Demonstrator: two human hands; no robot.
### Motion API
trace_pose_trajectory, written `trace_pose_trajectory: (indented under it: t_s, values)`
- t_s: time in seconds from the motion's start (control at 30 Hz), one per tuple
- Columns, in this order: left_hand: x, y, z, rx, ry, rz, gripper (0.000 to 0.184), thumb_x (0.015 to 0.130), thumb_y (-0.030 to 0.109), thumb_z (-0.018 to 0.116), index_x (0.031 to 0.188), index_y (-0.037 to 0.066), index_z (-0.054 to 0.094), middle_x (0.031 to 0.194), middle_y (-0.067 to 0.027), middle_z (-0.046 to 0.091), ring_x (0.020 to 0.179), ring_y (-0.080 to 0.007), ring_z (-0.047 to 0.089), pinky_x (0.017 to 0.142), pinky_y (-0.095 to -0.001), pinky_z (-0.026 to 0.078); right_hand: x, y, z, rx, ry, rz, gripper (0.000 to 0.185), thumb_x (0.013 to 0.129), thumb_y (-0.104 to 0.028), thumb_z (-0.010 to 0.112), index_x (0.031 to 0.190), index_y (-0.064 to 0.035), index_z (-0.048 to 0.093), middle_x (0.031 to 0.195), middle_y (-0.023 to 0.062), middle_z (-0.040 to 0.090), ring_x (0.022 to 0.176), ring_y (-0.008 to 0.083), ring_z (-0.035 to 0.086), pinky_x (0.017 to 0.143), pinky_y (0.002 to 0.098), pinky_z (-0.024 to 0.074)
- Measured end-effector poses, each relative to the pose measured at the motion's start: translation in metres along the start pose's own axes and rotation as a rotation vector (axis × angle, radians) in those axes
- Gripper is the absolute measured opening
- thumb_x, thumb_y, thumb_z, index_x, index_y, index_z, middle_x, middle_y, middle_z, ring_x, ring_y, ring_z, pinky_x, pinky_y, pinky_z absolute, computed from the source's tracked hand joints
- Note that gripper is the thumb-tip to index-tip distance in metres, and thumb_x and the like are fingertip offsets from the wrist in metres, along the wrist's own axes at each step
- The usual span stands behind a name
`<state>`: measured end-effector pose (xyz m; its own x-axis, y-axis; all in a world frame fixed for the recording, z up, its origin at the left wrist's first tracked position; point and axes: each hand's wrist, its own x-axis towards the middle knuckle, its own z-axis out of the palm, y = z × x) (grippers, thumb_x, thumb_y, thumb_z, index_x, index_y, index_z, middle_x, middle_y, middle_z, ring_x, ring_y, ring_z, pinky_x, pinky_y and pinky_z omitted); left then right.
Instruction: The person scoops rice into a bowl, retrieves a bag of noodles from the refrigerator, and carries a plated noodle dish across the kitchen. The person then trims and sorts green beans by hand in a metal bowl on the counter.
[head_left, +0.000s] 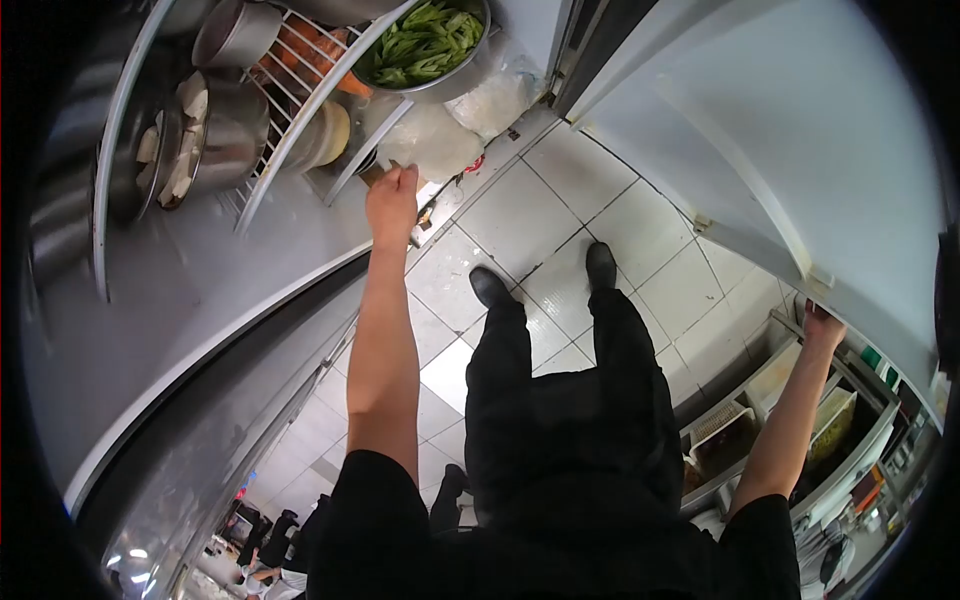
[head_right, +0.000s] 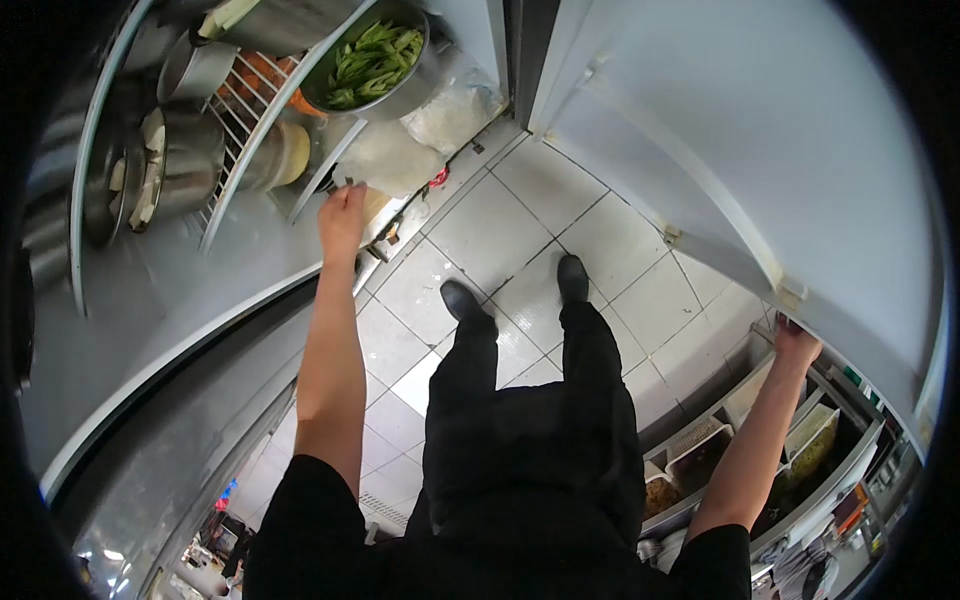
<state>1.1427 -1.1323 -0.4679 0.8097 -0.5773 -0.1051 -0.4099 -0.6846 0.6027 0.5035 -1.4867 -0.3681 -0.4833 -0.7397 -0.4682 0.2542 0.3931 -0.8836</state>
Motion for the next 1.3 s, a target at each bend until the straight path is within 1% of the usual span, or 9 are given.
trace_pose_trajectory:
  t_s: [0.5,0.63,0.67,0.7,0.77,0.87,0.97,1.23,1.3]
  values:
    - [-0.063,0.006,0.028,-0.072,-0.079,-0.006,0.034,0.094,0.035,0.059,0.089,0.001,0.062,0.095,-0.0181,0.065,0.076,-0.0347,0.061,0.069,-0.0412,0.049,0.018,0.002,-0.008,0.0,-0.068,-0.007,0.031,0.091,-0.036,0.055,0.116,-0.0182,0.06,0.112,0.0018,0.062,0.101,0.0221,0.056,0.081,0.0443,0.0426]
    - [-0.083,-0.039,0.08,-0.34,-0.039,-0.211,0.047,0.094,0.042,0.059,0.112,-0.002,0.064,0.141,-0.0207,0.049,0.122,-0.0335,0.055,0.103,-0.0356,0.041,0.052,0.103,-0.064,-0.326,-0.262,0.135,0.028,0.096,-0.032,0.049,0.118,-0.0161,0.057,0.105,-0.0002,0.063,0.093,0.0189,0.06,0.08,0.0402,0.0475]
    - [-0.092,-0.042,0.086,-0.325,-0.029,-0.176,0.048,0.093,0.041,0.06,0.116,-0.001,0.062,0.144,-0.0209,0.045,0.128,-0.0334,0.049,0.106,-0.0355,0.037,0.097,0.148,-0.105,-0.252,-0.666,0.335,0.031,0.097,-0.034,0.048,0.121,-0.0165,0.055,0.11,0.0021,0.063,0.096,0.0187,0.06,0.081,0.036,0.0483]
    - [-0.101,-0.05,0.092,-0.309,-0.017,-0.146,0.05,0.093,0.041,0.062,0.12,-0.001,0.061,0.146,-0.0212,0.042,0.134,-0.0332,0.044,0.11,-0.0353,0.033,-0.028,0.167,-0.03,-0.651,-0.282,0.165,0.035,0.097,-0.036,0.048,0.124,-0.0152,0.054,0.114,0.0036,0.063,0.099,0.0183,0.06,0.082,0.0355,0.0478]
    - [-0.118,-0.05,0.095,-0.273,-0.113,-0.189,0.057,0.093,0.036,0.062,0.138,0.004,0.046,0.146,-0.0158,0.044,0.113,-0.0292,0.059,0.1,-0.0373,0.044,-0.079,0.239,0.005,-0.903,-0.633,0.13,0.044,0.096,-0.044,0.05,0.124,-0.0106,0.055,0.118,0.0063,0.063,0.107,0.0228,0.06,0.086,0.0373,0.0488]
    - [-0.139,-0.062,0.105,-0.27,-0.17,-0.257,0.058,0.092,0.031,0.062,0.141,0.006,0.042,0.133,-0.0129,0.055,0.098,-0.0248,0.064,0.087,-0.0367,0.05,-0.192,0.323,0.124,-1.18,-1.109,-0.487,0.046,0.087,-0.023,0.068,0.128,-0.0057,0.055,0.128,0.0155,0.058,0.114,0.0288,0.058,0.098,0.0367,0.0453]
    - [-0.164,-0.069,0.111,-0.328,-0.274,-0.351,0.057,0.092,0.029,0.063,0.141,0.007,0.043,0.126,-0.0133,0.058,0.097,-0.0239,0.064,0.086,-0.036,0.051,-0.285,0.372,0.253,-1.042,-1.385,-0.963,0.058,0.082,-0.028,0.07,0.131,-0.0028,0.051,0.131,0.0177,0.054,0.123,0.0348,0.05,0.105,0.042,0.0397]
    - [-0.188,-0.111,0.127,-0.47,-0.117,-0.452,0.056,0.093,0.028,0.064,0.139,0.005,0.043,0.119,-0.016,0.06,0.091,-0.0205,0.064,0.084,-0.035,0.05,-0.355,0.468,0.398,-0.947,-1.06,-1.168,0.043,0.085,-0.027,0.059,0.122,-0.0049,0.059,0.118,0.0208,0.06,0.113,0.0372,0.055,0.097,0.043,0.0449]
    - [-0.162,-0.118,0.126,-0.61,-0.056,-0.546,0.056,0.093,0.029,0.064,0.139,0.004,0.043,0.119,-0.0161,0.06,0.09,-0.0184,0.063,0.083,-0.0325,0.05,-0.343,0.47,0.407,-0.83,-1.047,-0.998,0.023,0.083,-0.017,0.056,0.098,-0.0017,0.064,0.106,0.0204,0.062,0.1,0.0393,0.057,0.087,0.0469,0.0477]
